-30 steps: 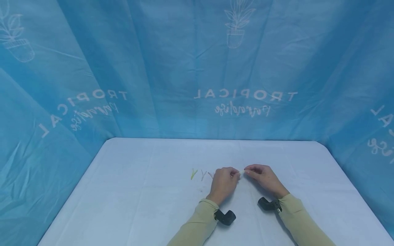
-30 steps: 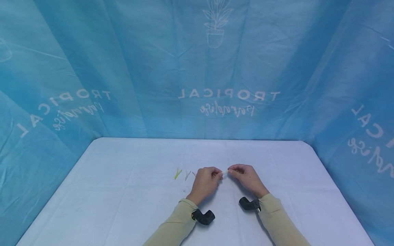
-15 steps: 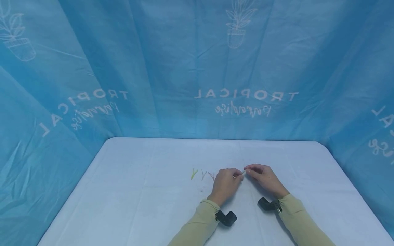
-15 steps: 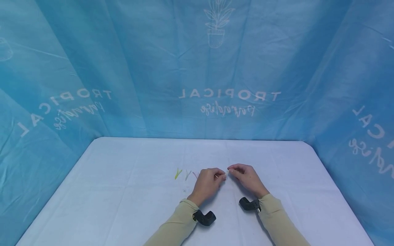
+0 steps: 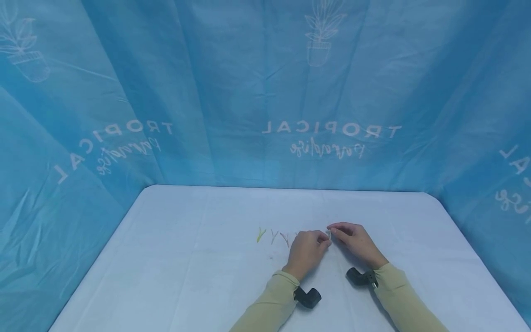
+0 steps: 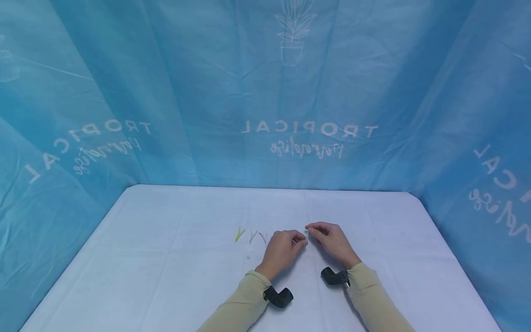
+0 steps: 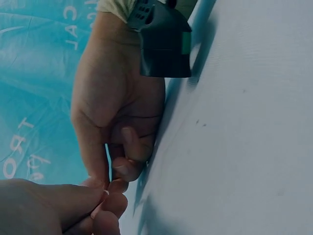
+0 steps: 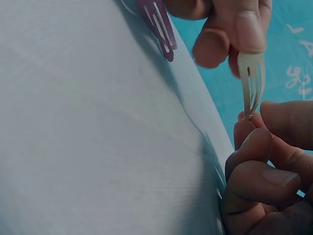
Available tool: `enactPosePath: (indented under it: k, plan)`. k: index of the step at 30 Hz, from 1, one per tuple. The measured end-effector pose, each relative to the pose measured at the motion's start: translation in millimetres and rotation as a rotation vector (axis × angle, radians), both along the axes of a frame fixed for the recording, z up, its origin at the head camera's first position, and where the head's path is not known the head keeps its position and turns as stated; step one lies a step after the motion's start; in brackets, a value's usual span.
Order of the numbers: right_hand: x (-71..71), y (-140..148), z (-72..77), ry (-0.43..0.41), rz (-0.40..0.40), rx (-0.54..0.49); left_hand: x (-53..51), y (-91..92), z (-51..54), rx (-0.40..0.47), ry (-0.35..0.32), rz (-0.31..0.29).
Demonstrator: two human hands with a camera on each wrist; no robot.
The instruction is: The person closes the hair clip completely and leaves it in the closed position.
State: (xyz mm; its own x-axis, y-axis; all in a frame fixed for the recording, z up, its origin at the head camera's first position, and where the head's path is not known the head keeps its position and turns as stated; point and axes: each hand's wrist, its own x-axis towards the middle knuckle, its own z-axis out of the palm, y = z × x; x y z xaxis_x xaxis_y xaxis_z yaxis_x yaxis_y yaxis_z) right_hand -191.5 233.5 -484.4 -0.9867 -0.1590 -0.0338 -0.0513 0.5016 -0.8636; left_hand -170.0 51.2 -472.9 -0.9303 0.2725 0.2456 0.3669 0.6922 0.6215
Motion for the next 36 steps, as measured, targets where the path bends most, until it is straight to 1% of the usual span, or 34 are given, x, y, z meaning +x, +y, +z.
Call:
enactPosePath:
  k: [4,9,15,18,25,32,36]
  plan:
    - [0.3,0,0.1,-0.012,-0.006,0.005,1.9,3.1,-1.3,-0.021,0.026,-0.012]
    - [0.1,-1,-0.9,-0.01,-0.009,0.001,2.4,5.8,-2.4,-0.053,0.064,-0.008]
    - [-0.3,-1,-1.9,0.006,-0.019,0.01,2.2,8.0,-2.8,-0.099,0.088,0.005]
    - [-0.1,-2,-1.3,0.013,-0.035,0.032,2.4,8.7,-1.3,-0.125,0.1,0.013]
    - [1.8,-5,1.1,0.056,-0.056,0.115,1.7,12.0,-1.2,-0.233,0.148,0.036]
    - [1.5,-7,1.2,0.08,-0.062,0.185,2.3,15.0,-2.6,-0.278,0.205,0.043]
    - [1.4,-6,0.3,0.09,-0.053,0.207,2.9,16.2,-2.4,-0.315,0.239,0.042]
